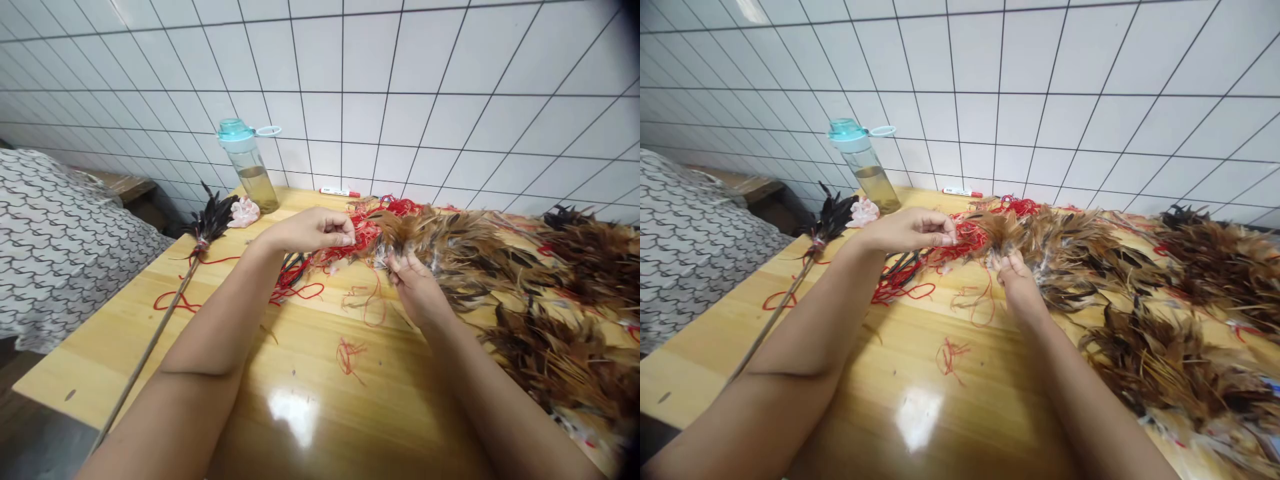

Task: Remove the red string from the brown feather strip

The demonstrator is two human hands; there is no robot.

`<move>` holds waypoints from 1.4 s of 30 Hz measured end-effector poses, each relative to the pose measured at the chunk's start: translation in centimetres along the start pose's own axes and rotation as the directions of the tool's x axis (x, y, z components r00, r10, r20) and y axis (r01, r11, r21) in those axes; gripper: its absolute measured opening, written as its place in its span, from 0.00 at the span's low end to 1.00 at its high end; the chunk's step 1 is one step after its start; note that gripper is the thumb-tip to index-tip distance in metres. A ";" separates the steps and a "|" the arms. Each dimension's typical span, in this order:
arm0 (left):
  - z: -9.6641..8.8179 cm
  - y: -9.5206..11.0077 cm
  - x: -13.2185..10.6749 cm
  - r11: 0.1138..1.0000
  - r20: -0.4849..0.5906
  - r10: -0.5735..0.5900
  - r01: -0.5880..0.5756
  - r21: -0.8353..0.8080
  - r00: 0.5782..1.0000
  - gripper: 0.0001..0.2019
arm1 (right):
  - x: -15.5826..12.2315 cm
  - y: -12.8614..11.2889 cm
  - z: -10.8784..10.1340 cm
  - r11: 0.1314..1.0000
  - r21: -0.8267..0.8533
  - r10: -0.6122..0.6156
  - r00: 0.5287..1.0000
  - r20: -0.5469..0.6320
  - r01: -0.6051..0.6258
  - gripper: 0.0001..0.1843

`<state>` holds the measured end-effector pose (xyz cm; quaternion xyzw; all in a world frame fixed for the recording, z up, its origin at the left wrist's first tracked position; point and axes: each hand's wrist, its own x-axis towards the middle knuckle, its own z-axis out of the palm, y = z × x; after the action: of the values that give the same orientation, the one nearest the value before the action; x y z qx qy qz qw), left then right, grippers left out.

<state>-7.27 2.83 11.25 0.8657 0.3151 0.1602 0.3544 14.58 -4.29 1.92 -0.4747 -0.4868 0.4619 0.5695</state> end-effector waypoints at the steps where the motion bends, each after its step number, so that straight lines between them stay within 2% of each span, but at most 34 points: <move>1: 0.0 0.6 -0.2 1.000 0.008 0.000 0.000 0.019 1.000 0.10 | -0.1 -0.3 0.1 1.000 0.030 0.006 1.000 0.006 -0.006 0.15; 5: 0.7 3.2 -0.5 0.985 -0.009 0.009 -0.007 0.171 1.000 0.09 | -0.8 -1.5 0.8 0.990 0.130 0.031 0.994 0.106 -0.045 0.15; 8: 1.9 4.5 -0.3 0.955 0.023 0.107 -0.110 0.274 0.994 0.08 | -1.3 -1.8 0.9 0.990 0.140 0.001 0.983 0.185 -0.027 0.13; 11: 3.0 4.8 0.1 0.929 -0.021 0.219 -0.202 0.309 0.975 0.08 | -1.4 -1.8 0.6 0.989 0.144 -0.009 0.972 0.237 -0.026 0.12; 14: 3.3 4.7 0.3 0.935 -0.055 0.210 -0.184 0.303 0.976 0.10 | -1.3 -2.2 0.3 0.985 0.128 0.077 0.959 0.272 -0.116 0.13; 19: 3.0 4.2 0.5 0.934 -0.027 0.180 -0.162 0.318 0.983 0.10 | -1.3 -2.9 0.3 0.953 0.135 0.210 0.910 0.357 -0.273 0.14; 21: 3.0 3.9 0.7 0.929 -0.024 0.168 -0.150 0.338 0.985 0.10 | -1.3 -3.0 0.3 0.949 0.131 0.228 0.911 0.342 -0.287 0.14; 23: 3.1 3.5 0.9 0.921 -0.035 0.160 -0.136 0.365 0.987 0.11 | -1.0 -3.0 0.1 0.954 0.133 0.222 0.933 0.284 -0.268 0.15; 28: 3.8 2.7 1.6 0.921 -0.146 0.084 -0.021 0.389 0.986 0.11 | -0.3 -2.9 -0.4 0.973 0.077 0.206 0.969 0.140 -0.218 0.13; 32: 4.1 2.3 1.8 0.910 -0.149 0.095 -0.025 0.414 0.984 0.09 | 0.0 -2.2 -0.5 0.978 0.067 0.190 0.978 0.083 -0.196 0.14; 35: 4.3 2.4 1.6 0.890 -0.116 0.101 -0.037 0.454 0.988 0.09 | 0.4 -1.1 -0.9 0.987 -0.063 0.151 0.988 0.010 -0.150 0.15; 37: 4.5 2.6 1.5 0.878 -0.080 0.121 -0.069 0.473 0.989 0.10 | 0.7 -0.5 -1.3 0.966 -0.252 0.035 0.998 -0.061 -0.049 0.16; 39: 4.7 3.0 1.3 0.866 -0.044 0.132 -0.093 0.491 0.990 0.11 | 0.9 -0.2 -1.6 0.868 -0.488 -0.147 0.987 -0.069 0.095 0.15; 42: 4.9 3.8 1.0 0.849 -0.008 0.108 -0.088 0.521 0.994 0.11 | 0.8 -0.3 -1.7 0.636 -0.733 -0.315 0.948 0.040 0.242 0.13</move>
<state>-2.43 -1.08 10.57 0.9410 0.3086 0.1031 0.0929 16.40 -3.72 2.20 -0.6014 -0.6705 0.1142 0.4191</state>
